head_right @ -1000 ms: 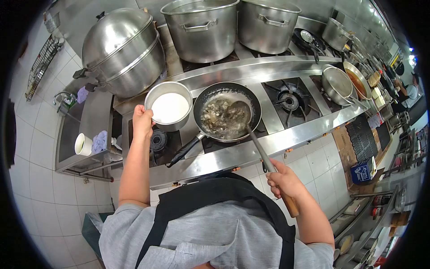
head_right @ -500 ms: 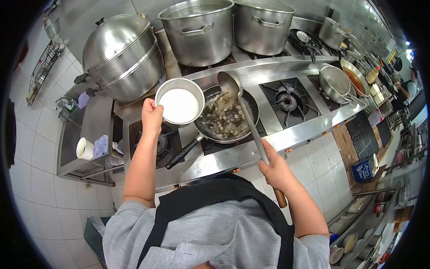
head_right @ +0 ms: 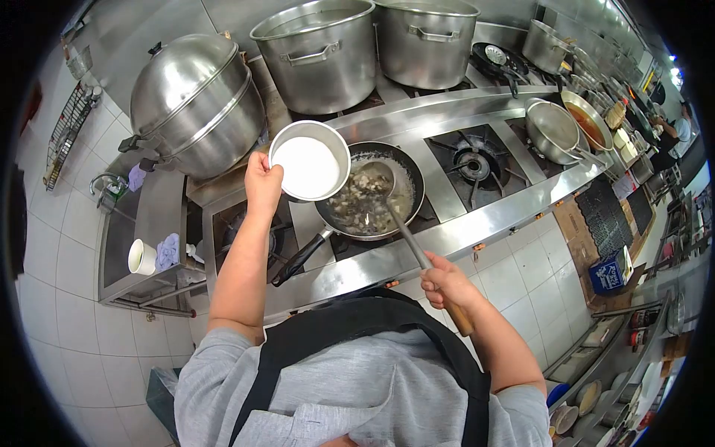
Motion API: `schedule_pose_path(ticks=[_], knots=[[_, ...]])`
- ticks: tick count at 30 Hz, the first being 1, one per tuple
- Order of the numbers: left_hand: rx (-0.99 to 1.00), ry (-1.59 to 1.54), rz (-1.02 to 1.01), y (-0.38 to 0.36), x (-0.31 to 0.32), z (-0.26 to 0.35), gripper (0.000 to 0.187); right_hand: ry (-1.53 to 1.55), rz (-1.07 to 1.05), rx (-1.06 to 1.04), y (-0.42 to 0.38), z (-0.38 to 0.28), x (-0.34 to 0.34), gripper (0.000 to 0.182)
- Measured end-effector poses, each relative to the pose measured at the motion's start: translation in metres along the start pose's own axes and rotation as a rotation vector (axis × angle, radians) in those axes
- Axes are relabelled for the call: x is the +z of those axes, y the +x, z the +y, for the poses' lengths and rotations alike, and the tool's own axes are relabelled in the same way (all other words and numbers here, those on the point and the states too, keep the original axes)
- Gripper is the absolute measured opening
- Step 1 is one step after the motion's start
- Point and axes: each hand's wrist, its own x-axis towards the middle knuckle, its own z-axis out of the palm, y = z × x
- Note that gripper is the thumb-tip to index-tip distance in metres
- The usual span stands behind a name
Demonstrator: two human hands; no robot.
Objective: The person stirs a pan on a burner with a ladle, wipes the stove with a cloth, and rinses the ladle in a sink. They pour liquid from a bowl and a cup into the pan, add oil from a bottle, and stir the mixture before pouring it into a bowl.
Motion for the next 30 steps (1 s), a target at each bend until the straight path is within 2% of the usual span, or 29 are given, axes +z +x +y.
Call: schedule_pose_path(ticks=[1,2,4,5,7,8,10,11,13,17,19,20,22,23,25,26,28,29,30], knots=[[-0.013,0.001,0.003,0.000,0.000,-0.001,0.015,0.284,-0.070,0.088,-0.006,-0.006,0.003,0.066],[-0.014,0.005,0.001,0.001,0.000,-0.003,0.015,0.288,-0.072,0.090,-0.011,-0.010,0.004,0.066],[0.016,-0.005,0.007,0.003,0.001,-0.008,0.016,0.566,-0.166,0.165,-0.019,-0.018,0.005,0.067],[0.017,-0.003,0.004,0.002,0.001,-0.003,0.016,0.570,-0.168,0.165,-0.024,-0.022,0.007,0.067],[-0.077,-0.025,-0.019,-0.002,0.000,0.013,0.015,0.324,-0.182,0.108,-0.037,-0.030,0.015,0.065],[-0.078,-0.025,-0.019,-0.001,0.001,0.010,0.015,0.324,-0.181,0.110,-0.044,-0.035,0.020,0.065],[-0.007,0.028,-0.002,0.001,0.003,0.004,0.015,-0.003,-0.083,0.006,-0.054,-0.044,0.029,0.065],[-0.008,0.027,0.000,0.000,0.004,0.006,0.015,-0.005,-0.084,0.008,-0.056,-0.046,0.031,0.065],[0.165,0.152,0.023,-0.002,0.007,0.011,0.014,-0.239,0.026,-0.108,-0.059,-0.047,0.033,0.064],[0.182,0.178,-0.001,0.000,0.017,0.008,0.013,-0.423,0.156,-0.186,-0.051,-0.055,0.037,0.068],[0.207,0.277,-0.020,-0.003,0.022,0.018,0.012,-0.665,0.254,-0.252,-0.036,-0.048,0.031,0.068],[0.170,0.292,-0.043,-0.003,0.025,0.021,0.014,-0.662,0.257,-0.252,-0.024,-0.038,0.021,0.068],[0.206,0.317,-0.041,-0.002,0.029,0.024,0.012,-1.128,0.401,-0.525,-0.002,-0.017,-0.002,0.068],[0.239,0.344,-0.037,-0.002,0.032,0.024,0.012,-1.128,0.402,-0.524,-0.004,-0.018,-0.002,0.068],[0.246,0.342,-0.032,0.000,0.035,0.026,0.012,-1.196,0.439,-0.304,-0.010,-0.024,-0.001,0.067],[0.252,0.341,-0.028,0.001,0.036,0.026,0.012,-1.198,0.434,-0.304,-0.014,-0.024,-0.001,0.067],[0.259,0.339,-0.033,0.002,0.038,0.027,0.012,-0.926,0.358,-0.189,-0.026,-0.019,-0.002,0.066],[0.269,0.333,-0.041,0.002,0.039,0.028,0.012,-0.930,0.350,-0.188,-0.032,-0.017,0.001,0.066],[0.262,0.313,-0.038,0.001,0.039,0.033,0.013,-0.658,0.241,-0.103,-0.039,-0.016,0.004,0.065]])
